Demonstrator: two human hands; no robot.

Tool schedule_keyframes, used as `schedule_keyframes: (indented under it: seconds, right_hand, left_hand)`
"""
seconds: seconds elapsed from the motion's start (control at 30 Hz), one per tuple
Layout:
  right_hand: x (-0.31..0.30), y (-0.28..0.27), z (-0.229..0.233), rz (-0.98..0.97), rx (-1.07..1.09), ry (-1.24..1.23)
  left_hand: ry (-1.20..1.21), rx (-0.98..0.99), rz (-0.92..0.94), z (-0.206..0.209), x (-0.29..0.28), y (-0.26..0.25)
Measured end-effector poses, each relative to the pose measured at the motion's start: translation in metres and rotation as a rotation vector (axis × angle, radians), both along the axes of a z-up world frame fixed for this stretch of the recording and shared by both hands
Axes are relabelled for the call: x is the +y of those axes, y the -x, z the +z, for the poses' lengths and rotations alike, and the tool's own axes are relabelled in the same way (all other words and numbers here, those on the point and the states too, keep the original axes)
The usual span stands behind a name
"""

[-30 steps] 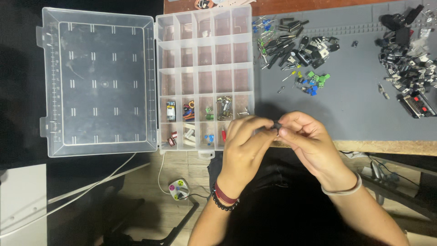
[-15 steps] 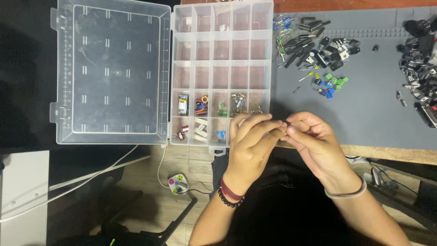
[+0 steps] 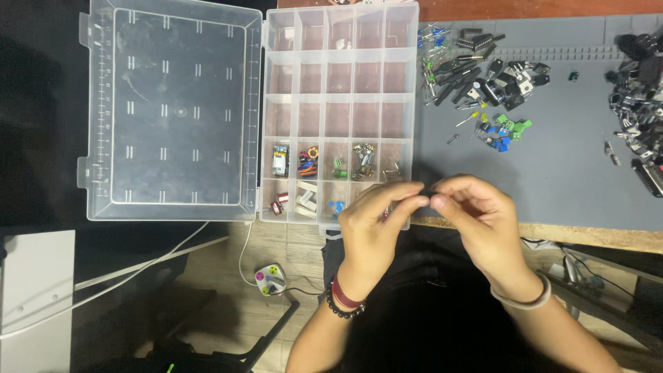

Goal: The person organizes various electronic components on a workbench. They pick up a small blue circuit board and place it into a compartment of a clear plastic organizer box. The person then handles several small cylindrical components, such as capacitors, and places them into the box. Finally, they pick up a black rectangular component and place it into the organizer.

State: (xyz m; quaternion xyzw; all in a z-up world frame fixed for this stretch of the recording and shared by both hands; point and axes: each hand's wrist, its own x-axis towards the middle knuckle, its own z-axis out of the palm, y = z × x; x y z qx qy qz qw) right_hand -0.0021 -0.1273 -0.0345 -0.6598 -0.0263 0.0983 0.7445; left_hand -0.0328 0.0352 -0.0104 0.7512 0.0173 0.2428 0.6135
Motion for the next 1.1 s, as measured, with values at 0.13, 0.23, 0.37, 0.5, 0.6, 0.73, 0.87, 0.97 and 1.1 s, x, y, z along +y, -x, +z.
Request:
schedule_keyframes:
  seconds: [0.13,0.23,0.37,0.5,0.6,0.73,0.87,0.97,1.1]
  right_hand:
    - [0.0,0.003,-0.008,-0.044,0.034,-0.044]
    - [-0.001,0.0,-0.012,-0.104,0.077,-0.101]
    - [-0.004,-0.002,-0.012,-0.075,0.063,-0.055]
    - [-0.003,-0.001,0.001,-0.026,0.051,-0.036]
    - [-0.016,-0.003,0.001,0.0,0.039,0.059]
    - [-0.033,-0.008,0.0,-0.019,0.024,0.127]
    - [-0.052,-0.016,0.005,-0.007,0.039,0.226]
    - [-0.061,-0.019,0.004,-0.022,0.022,0.245]
    - [-0.072,-0.021,0.001,-0.053,0.003,0.298]
  left_hand:
    - [-0.032,0.031,-0.059,-0.001,-0.003,0.0]
    - [-0.136,-0.071,-0.086,-0.002,-0.006,-0.001]
    - [-0.169,-0.093,-0.095,0.001,-0.003,-0.001]
    - [-0.265,-0.08,-0.056,-0.001,0.007,-0.001]
    - [-0.318,0.039,0.072,0.007,0.028,0.001]
    - [-0.355,0.144,0.282,0.012,0.074,-0.004]
    - [-0.579,0.35,0.459,-0.006,0.111,-0.012]
    - [-0.662,0.397,0.457,-0.015,0.121,-0.022]
    - [-0.807,0.386,0.447,-0.024,0.122,-0.03]
